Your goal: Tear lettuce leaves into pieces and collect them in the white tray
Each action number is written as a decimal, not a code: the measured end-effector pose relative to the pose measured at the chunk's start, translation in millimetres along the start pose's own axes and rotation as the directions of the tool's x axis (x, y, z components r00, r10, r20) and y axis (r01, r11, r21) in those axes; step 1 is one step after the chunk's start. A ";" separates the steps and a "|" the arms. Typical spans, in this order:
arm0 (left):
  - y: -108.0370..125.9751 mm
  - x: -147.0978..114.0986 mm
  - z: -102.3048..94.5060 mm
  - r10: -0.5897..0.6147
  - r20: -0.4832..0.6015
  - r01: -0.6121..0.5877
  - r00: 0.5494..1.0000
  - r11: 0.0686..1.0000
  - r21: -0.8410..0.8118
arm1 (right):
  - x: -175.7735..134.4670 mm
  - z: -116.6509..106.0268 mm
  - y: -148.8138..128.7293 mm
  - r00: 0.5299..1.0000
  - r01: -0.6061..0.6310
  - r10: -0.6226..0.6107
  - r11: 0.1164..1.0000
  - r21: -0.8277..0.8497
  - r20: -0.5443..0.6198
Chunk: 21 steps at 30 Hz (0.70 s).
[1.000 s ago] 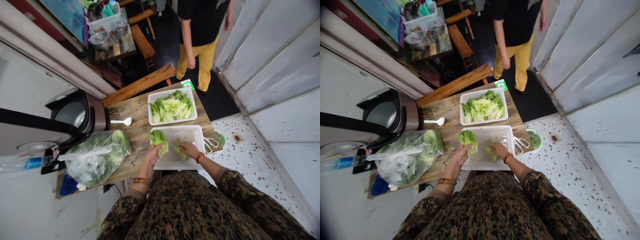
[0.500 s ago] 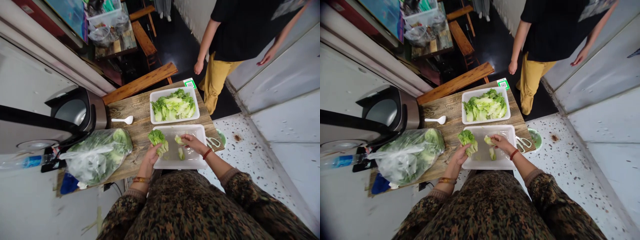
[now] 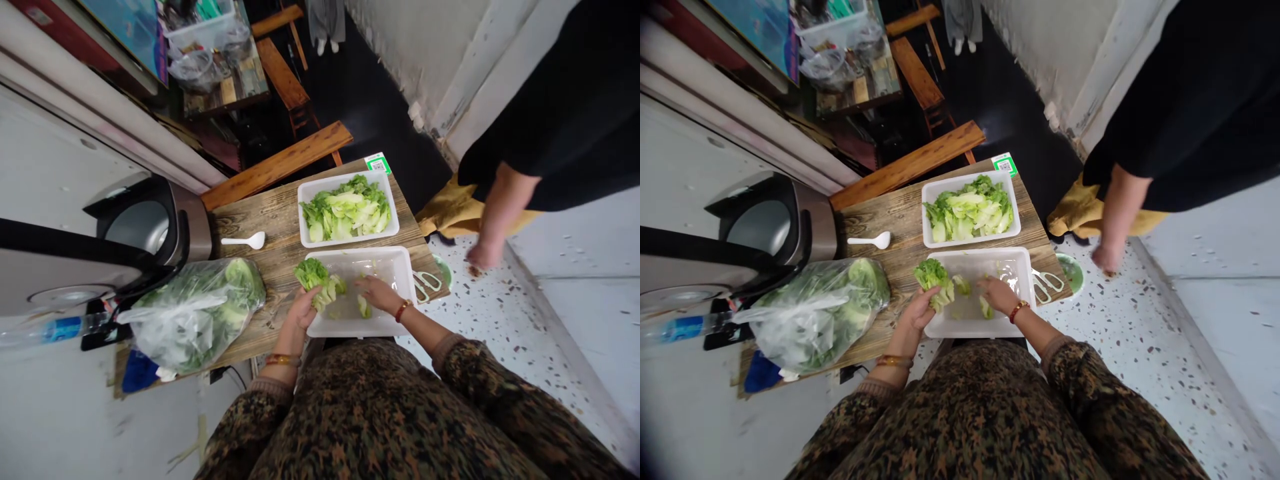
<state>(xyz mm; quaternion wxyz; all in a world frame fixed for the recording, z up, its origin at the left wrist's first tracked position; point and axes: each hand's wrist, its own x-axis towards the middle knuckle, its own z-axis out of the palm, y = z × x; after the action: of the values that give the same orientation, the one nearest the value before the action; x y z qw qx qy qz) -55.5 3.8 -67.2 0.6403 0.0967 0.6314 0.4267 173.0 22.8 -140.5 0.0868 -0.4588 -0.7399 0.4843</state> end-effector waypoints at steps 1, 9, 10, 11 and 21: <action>-0.4 0.2 0.0 -0.002 -0.001 0.002 1.000 1.000 -0.004 | -2.4 3.8 0.1 0.999 0.023 -0.019 0.995 -0.100 0.041; -3.2 3.0 -4.6 -0.007 0.000 0.007 1.000 1.000 -0.022 | -16.1 0.0 6.5 0.999 0.005 -0.002 0.994 -0.108 0.037; -4.1 3.5 -4.7 -0.005 -0.001 0.005 1.000 1.000 -0.014 | -15.6 -5.4 9.7 1.000 -0.011 0.011 1.000 0.003 -0.004; -5.3 3.9 -4.3 0.000 -0.006 0.000 1.000 1.000 -0.004 | -14.8 -10.5 12.9 0.998 -0.036 0.041 0.993 0.116 -0.044; -16.5 -2.4 34.7 0.029 0.120 -0.041 0.992 0.994 0.098 | -9.7 5.1 -22.5 0.893 0.105 -0.008 0.976 0.191 -0.450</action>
<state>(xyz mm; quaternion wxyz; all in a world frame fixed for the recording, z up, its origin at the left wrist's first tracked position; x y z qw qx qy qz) -17.2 6.4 -70.0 0.6632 0.1651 0.6112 0.3991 162.2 9.7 -122.2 0.3164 -0.5239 -0.6580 0.4388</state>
